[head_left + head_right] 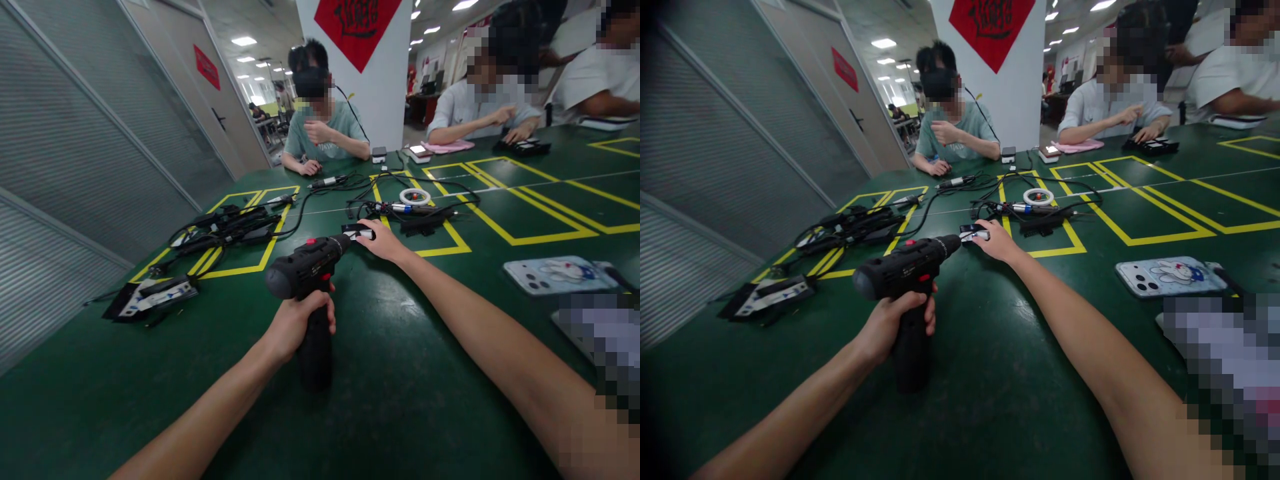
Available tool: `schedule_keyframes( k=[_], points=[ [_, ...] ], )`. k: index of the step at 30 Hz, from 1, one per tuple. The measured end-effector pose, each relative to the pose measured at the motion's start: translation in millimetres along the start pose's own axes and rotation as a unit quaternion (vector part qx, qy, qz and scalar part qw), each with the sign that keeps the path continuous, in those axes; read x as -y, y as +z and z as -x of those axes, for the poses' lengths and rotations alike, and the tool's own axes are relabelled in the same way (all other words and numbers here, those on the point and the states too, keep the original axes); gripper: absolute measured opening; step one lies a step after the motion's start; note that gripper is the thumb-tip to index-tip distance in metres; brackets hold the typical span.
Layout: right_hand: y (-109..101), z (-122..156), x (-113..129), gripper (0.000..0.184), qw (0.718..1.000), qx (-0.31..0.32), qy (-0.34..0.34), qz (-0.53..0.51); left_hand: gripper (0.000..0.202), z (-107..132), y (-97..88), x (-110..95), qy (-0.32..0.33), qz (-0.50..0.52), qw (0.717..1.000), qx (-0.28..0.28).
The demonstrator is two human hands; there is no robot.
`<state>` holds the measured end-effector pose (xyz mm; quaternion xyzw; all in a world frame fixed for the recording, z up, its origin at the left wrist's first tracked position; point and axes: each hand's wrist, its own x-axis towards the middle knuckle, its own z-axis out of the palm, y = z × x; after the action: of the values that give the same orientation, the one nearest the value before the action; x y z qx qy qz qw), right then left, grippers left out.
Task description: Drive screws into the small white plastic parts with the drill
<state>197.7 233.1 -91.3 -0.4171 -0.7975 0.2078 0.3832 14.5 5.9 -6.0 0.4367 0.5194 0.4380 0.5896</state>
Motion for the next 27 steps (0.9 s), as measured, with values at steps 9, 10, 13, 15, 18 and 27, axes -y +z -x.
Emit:
schedule_keyframes(
  k=[9,10,13,15,18,27],
  points=[
    [0.0,-1.5,-2.2,0.047,1.000,0.000,-0.013,-0.007,0.022,0.5,1.4,-1.8,0.003,-0.005,1.000,0.004],
    [-0.1,-1.5,-2.1,0.047,1.000,0.001,-0.012,-0.006,0.022,0.5,1.4,-1.8,0.003,-0.006,1.000,0.003],
    [-1.0,-1.2,-1.5,0.046,1.000,0.004,-0.009,-0.001,0.022,0.1,1.0,-0.9,0.008,-0.003,1.000,0.006],
    [-1.4,-1.0,-1.2,0.046,1.000,0.002,-0.010,0.001,0.022,-0.1,0.9,-0.4,0.011,0.000,1.000,0.011],
    [-1.5,-1.1,-1.4,0.046,1.000,0.000,-0.013,0.003,0.021,-0.1,1.4,-0.6,0.009,-0.002,1.000,0.008],
    [1.6,-2.1,-5.8,0.047,1.000,-0.009,-0.017,0.004,0.021,0.0,3.1,-1.6,0.004,-0.010,1.000,-0.005]
  ],
)
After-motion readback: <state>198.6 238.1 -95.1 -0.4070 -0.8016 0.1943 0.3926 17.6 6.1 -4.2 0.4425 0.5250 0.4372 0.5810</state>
